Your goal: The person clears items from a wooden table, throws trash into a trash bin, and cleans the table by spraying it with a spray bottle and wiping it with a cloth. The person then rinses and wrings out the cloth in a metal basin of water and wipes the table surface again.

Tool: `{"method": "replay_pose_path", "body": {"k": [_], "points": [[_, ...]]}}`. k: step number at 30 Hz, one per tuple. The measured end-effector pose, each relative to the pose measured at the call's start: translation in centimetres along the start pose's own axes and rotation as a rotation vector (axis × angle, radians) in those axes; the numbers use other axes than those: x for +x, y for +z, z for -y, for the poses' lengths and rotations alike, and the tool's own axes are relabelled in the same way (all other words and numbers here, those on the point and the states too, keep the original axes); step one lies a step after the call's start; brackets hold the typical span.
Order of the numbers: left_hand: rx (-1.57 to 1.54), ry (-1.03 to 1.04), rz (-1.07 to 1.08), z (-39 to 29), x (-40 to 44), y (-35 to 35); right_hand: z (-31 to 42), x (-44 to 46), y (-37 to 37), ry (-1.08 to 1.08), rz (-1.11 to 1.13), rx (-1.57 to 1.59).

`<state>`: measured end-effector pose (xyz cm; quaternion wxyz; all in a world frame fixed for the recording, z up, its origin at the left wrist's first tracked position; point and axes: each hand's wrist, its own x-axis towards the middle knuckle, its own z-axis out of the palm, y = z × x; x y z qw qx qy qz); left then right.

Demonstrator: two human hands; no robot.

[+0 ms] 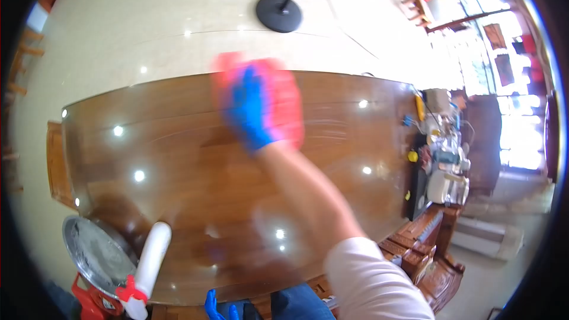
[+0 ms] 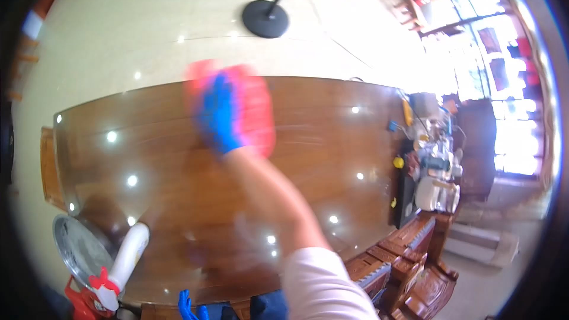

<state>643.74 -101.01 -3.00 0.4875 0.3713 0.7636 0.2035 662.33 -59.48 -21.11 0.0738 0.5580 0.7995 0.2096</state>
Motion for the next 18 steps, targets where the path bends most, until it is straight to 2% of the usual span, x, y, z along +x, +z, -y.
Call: {"method": "replay_pose_path", "body": {"k": [1,3,4,5,6,7,8,11,12,13,14,15,16,18], "points": [[-0.018,-0.012,0.076,-3.8,0.7,0.5,5.6,1.1,-0.9,0.061,-0.025,0.132],[0.247,0.238,-0.014,-5.3,2.1,3.4,14.6,2.8,-2.3,0.181,-0.064,1.474],[0.255,0.259,0.001,-3.9,3.1,5.5,19.0,3.8,-2.2,0.108,-0.101,1.52],[0.268,0.361,-0.055,-1.1,4.7,8.1,17.6,2.9,-4.1,-0.103,-0.198,1.342],[0.28,0.459,-0.113,0.8,6.2,10.0,16.1,2.5,-3.9,-0.134,-0.312,1.349],[0.337,0.52,-0.073,0.2,7.9,11.3,13.3,1.9,-3.1,-0.132,-0.361,1.355],[0.39,0.578,-0.037,-1.0,10.1,12.7,9.2,1.5,-1.5,-0.082,-0.381,1.382],[0.516,0.652,-0.154,-1.7,15.9,15.9,-6.8,-1.5,5.1,0.17,-0.395,1.41],[0.536,0.658,-0.202,-2.0,17.2,16.6,-11.5,-2.9,8.7,0.287,-0.457,1.192],[0.544,0.664,-0.196,-2.1,18.1,17.0,-17.9,-5.1,9.5,0.374,-0.371,1.089],[0.585,0.702,-0.24,-2.4,18.7,17.2,-23.1,-7.2,11.8,0.433,-0.417,0.902],[0.624,0.742,-0.285,-2.8,19.2,17.5,-28.4,-9.4,13.3,0.478,-0.335,0.75],[0.672,0.753,-0.292,-2.8,19.3,17.9,-32.4,-11.7,16.6,0.563,-0.357,0.573],[0.714,0.752,-0.279,-2.9,19.2,18.2,-39.9,-15.9,21.3,0.587,-0.213,0.502]]}}
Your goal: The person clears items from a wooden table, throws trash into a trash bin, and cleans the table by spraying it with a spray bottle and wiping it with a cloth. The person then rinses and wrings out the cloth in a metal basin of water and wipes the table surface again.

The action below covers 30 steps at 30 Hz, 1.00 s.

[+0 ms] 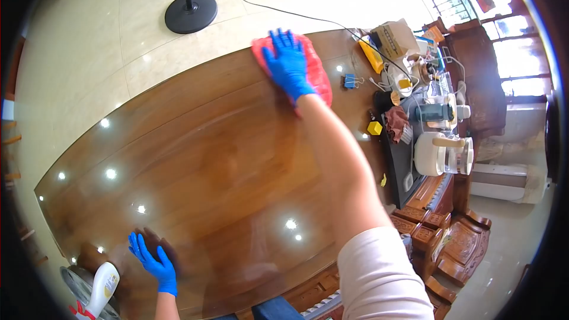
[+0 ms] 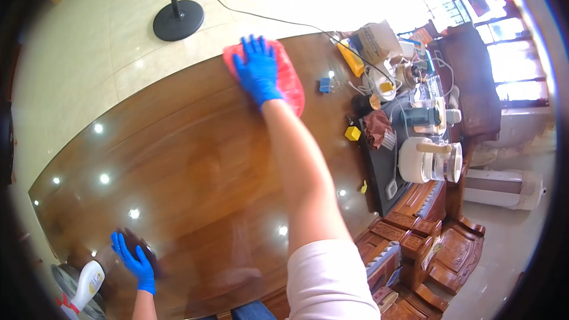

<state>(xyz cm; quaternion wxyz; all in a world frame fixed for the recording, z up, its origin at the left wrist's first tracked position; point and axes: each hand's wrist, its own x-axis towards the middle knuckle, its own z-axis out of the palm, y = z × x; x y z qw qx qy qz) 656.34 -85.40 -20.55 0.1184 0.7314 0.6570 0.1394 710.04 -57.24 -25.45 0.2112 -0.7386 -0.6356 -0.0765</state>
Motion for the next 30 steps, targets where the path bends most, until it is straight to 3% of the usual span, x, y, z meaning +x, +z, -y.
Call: {"method": "replay_pose_path", "body": {"k": [4,8,11,16,18,20,21,22,23,24,26,30], "points": [[0.089,0.012,0.027,-0.5,0.2,-0.2,-6.0,-0.8,-3.2,0.177,0.037,-0.111],[0.11,0.028,0.025,-1.2,0.4,-0.5,-2.7,-9.0,-7.5,0.183,0.126,-0.038],[0.123,0.022,0.035,-0.9,0.3,-0.4,1.9,-20.5,-14.0,0.205,0.279,0.032],[0.089,0.061,0.014,-0.5,0.3,0.0,9.2,-43.4,-22.8,0.657,0.45,-0.078],[0.076,0.052,-0.011,-0.8,0.0,-0.2,17.1,-48.6,-21.1,0.922,0.421,0.256],[0.076,0.067,-0.016,-0.7,-0.4,0.0,27.0,-50.4,-18.8,0.503,0.629,0.259],[0.084,0.06,-0.035,-0.5,-0.4,0.2,31.7,-49.3,-17.2,0.399,0.617,0.504],[0.084,0.073,-0.042,0.1,-0.3,0.5,34.8,-46.9,-16.7,0.462,0.713,0.936],[0.079,0.088,-0.064,0.7,0.0,1.2,36.6,-44.9,-17.1,0.052,0.543,0.605],[0.084,0.11,-0.062,1.5,-0.6,1.1,36.5,-44.4,-16.1,0.12,0.558,0.803],[0.076,0.137,-0.081,0.4,-0.8,0.5,32.2,-43.4,-17.2,0.088,0.492,0.897],[0.074,0.161,-0.114,0.1,-0.9,0.6,13.5,-44.9,-22.5,0.174,0.302,0.381]]}}
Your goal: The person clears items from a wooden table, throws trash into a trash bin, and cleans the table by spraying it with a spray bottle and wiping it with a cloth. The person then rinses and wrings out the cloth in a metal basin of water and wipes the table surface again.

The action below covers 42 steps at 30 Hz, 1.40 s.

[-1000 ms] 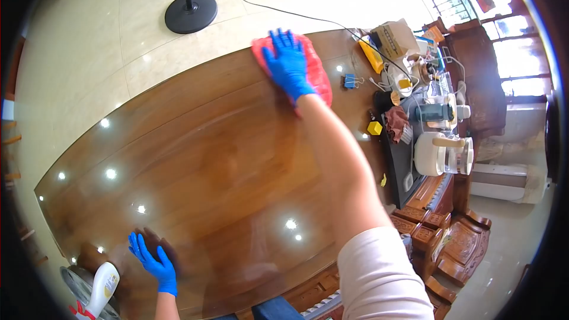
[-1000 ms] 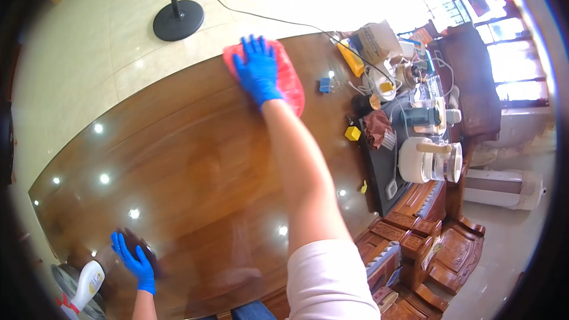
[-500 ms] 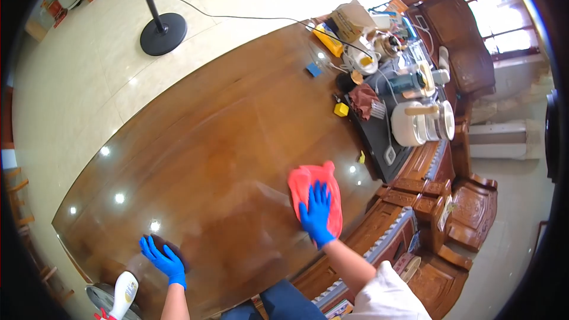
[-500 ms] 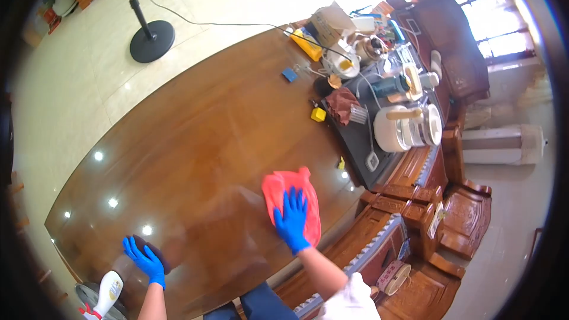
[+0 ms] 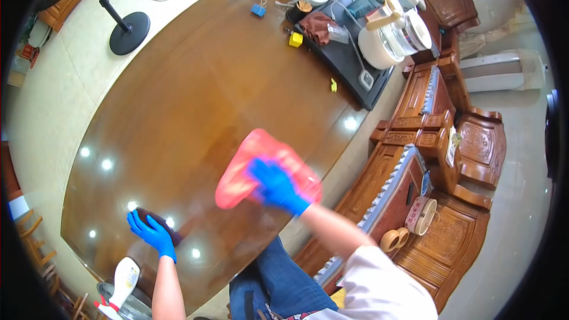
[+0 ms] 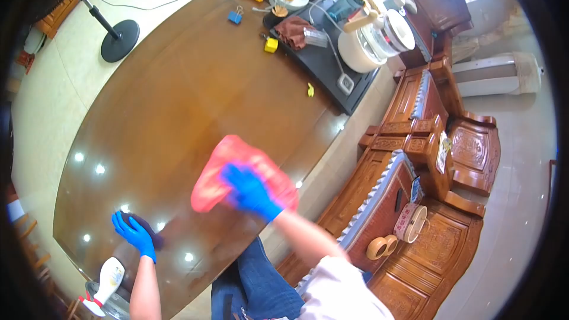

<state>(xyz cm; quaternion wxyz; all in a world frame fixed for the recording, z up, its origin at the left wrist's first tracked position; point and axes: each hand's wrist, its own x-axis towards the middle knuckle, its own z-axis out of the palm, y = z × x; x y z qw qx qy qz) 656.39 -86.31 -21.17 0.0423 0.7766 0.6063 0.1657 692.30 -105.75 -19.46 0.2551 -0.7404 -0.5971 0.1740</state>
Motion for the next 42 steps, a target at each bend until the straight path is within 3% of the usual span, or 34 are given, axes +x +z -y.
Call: {"method": "replay_pose_path", "body": {"k": [2,5,6,8,9,10,11,12,13,14,15,17,18,20,21,26,29,32,36,39,40,41,42], "points": [[-0.021,0.017,-0.015,0.2,-0.4,0.3,-9.1,-1.4,-5.4,0.113,-0.034,-0.037],[-0.042,0.015,-0.036,0.1,-0.4,0.0,-13.6,-0.1,-10.9,0.254,-0.158,-0.391],[-0.067,0.024,-0.048,0.4,-0.5,0.2,-12.7,-0.4,-10.2,0.259,-0.171,-0.393],[-0.097,0.034,-0.059,0.9,-0.6,0.6,-8.5,-0.4,-6.2,0.527,-0.34,-0.344],[-0.097,0.039,-0.071,0.9,-0.8,0.5,-4.6,-1.4,-3.3,0.536,-0.32,-0.298],[-0.106,0.026,-0.08,0.7,-0.8,0.3,-0.2,-2.8,-0.1,0.527,-0.374,-0.034],[-0.119,0.013,-0.095,0.3,-0.5,0.2,1.6,-4.8,5.9,0.667,-0.121,0.335],[-0.132,-0.029,-0.107,-0.1,-0.4,0.1,6.9,-6.1,8.6,0.456,-0.101,0.086],[-0.132,-0.023,-0.123,-1.7,0.1,-0.4,11.7,-7.2,9.0,0.261,0.047,0.047],[-0.189,0.111,-0.073,-4.4,0.4,-1.4,14.7,-7.6,10.3,0.133,0.136,0.177],[-0.245,0.248,-0.017,-7.6,0.7,-2.3,17.2,-7.5,12.0,0.169,0.178,0.472],[-0.41,0.455,0.148,-15.7,1.7,-3.0,18.4,-6.6,12.3,-0.303,0.117,0.258],[-0.499,0.503,0.157,-20.1,1.9,-2.5,17.2,-5.8,12.1,-0.309,0.115,0.264],[-0.586,0.54,0.209,-28.8,1.9,-0.9,13.4,-4.3,12.4,-0.069,0.687,0.889],[-0.59,0.53,0.242,-33.1,2.1,0.3,10.6,-4.9,16.5,-0.014,0.621,1.096],[-0.688,0.45,0.443,-52.8,1.8,8.6,-5.6,-0.2,-2.0,-0.163,0.425,0.775],[-0.615,0.415,0.46,-60.4,2.0,11.5,-14.6,0.4,-11.5,-0.151,0.388,0.617],[-0.5,0.389,0.511,-62.8,2.4,13.8,-19.0,-0.5,-14.3,-0.122,0.43,0.373],[-0.407,0.389,0.592,-62.0,2.2,15.1,-17.7,-1.0,-13.0,-0.06,0.387,0.292],[-0.476,0.366,0.553,-60.8,3.3,15.6,-16.6,0.0,-11.3,0.069,0.414,0.448],[-0.591,0.237,0.489,-59.9,4.4,15.9,-17.0,0.6,-10.4,0.095,0.385,0.626],[-0.703,0.106,0.426,-58.9,5.3,15.9,-17.6,1.8,-10.2,-0.033,0.375,0.489],[-0.704,0.053,0.368,-58.3,7.3,15.4,-18.1,3.6,-9.6,-0.068,0.378,0.543]]}}
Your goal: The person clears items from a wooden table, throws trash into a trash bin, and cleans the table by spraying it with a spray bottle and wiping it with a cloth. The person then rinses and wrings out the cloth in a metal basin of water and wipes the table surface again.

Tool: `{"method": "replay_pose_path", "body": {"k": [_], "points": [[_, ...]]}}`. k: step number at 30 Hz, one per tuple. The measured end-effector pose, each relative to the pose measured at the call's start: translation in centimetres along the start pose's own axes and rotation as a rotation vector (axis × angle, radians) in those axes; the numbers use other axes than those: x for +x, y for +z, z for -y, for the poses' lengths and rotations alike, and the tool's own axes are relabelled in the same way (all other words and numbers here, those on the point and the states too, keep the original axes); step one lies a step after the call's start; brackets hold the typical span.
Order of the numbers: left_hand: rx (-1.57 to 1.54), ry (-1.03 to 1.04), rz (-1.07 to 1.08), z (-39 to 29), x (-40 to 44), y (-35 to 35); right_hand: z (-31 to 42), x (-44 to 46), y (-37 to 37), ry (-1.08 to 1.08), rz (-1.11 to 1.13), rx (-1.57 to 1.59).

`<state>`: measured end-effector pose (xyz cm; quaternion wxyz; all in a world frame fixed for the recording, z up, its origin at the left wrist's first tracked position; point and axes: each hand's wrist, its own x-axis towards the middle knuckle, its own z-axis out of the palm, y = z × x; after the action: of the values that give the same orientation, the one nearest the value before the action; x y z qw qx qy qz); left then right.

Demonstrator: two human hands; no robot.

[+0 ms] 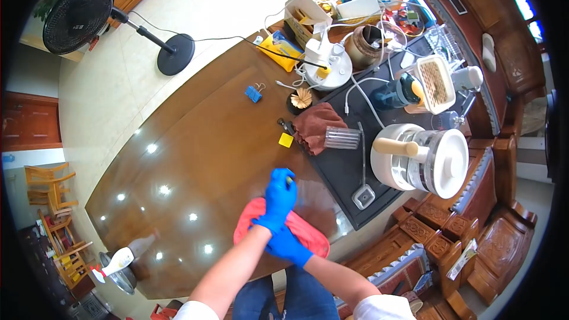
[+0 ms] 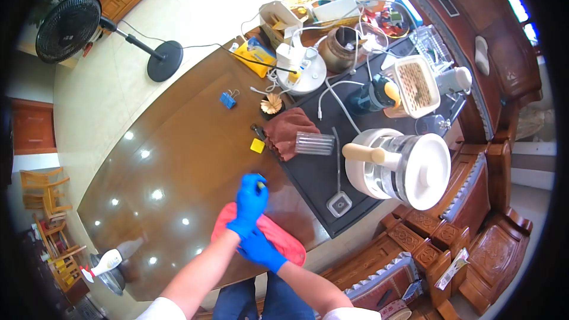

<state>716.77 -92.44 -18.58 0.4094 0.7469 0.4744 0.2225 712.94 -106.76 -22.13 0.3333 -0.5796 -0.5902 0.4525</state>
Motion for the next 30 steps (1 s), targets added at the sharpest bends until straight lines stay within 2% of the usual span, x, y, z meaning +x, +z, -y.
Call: {"method": "replay_pose_path", "body": {"k": [1,3,4,5,6,7,10,12,15,17,19,20,22,23,26,27,29,30], "points": [[-0.005,-0.028,-0.071,-0.5,2.5,-1.6,-0.4,2.4,-0.6,-0.042,0.012,0.047],[-0.079,-0.128,-0.055,-0.7,6.5,-3.4,0.8,8.8,-3.2,0.06,-0.01,0.594],[-0.077,-0.13,-0.059,-0.5,8.0,-3.4,1.9,11.2,-3.9,0.094,-0.085,1.092],[-0.055,-0.02,-0.023,-0.1,9.5,-3.1,3.0,13.7,-4.6,0.097,-0.182,1.587],[-0.033,0.09,0.012,0.2,10.3,-3.0,3.0,15.4,-4.5,0.117,-0.218,1.665],[-0.035,0.093,0.008,0.3,10.6,-2.7,3.0,16.2,-4.3,0.143,-0.23,1.603],[0.084,0.079,0.232,0.0,11.4,-2.0,0.4,16.1,-2.0,0.146,-0.102,0.567],[0.131,0.07,0.244,0.2,11.8,-1.5,-0.3,12.9,-1.0,0.104,-0.066,0.114],[0.201,0.05,0.243,0.3,11.6,-1.5,3.6,3.9,-2.2,0.16,-0.063,-0.563],[0.181,0.136,0.214,0.7,11.7,-1.6,3.9,-1.4,-1.0,0.285,-0.022,-0.609],[0.156,0.1,0.208,1.5,12.4,-2.6,3.7,-3.7,-1.2,0.287,0.019,-0.618],[0.064,0.067,0.134,1.9,13.3,-3.6,3.6,-3.7,-1.4,0.292,0.055,-0.624],[-0.051,-0.016,0.032,2.2,15.1,-6.3,3.5,-0.7,-2.4,0.266,0.005,-0.62],[-0.032,0.078,-0.042,2.6,16.5,-7.4,3.5,1.5,-3.4,0.245,-0.051,-0.616],[-0.103,0.149,-0.045,3.1,21.1,-9.0,3.2,10.7,-6.6,0.149,-0.174,-0.564],[-0.103,0.151,-0.044,3.2,22.3,-9.1,3.3,13.1,-7.1,0.139,-0.209,-0.577],[-0.021,0.398,0.076,3.2,24.3,-8.6,3.3,16.7,-7.1,0.146,-0.276,-0.575],[-0.032,0.418,0.124,3.3,24.9,-8.2,3.4,17.5,-6.9,0.156,-0.34,-0.571]]}}
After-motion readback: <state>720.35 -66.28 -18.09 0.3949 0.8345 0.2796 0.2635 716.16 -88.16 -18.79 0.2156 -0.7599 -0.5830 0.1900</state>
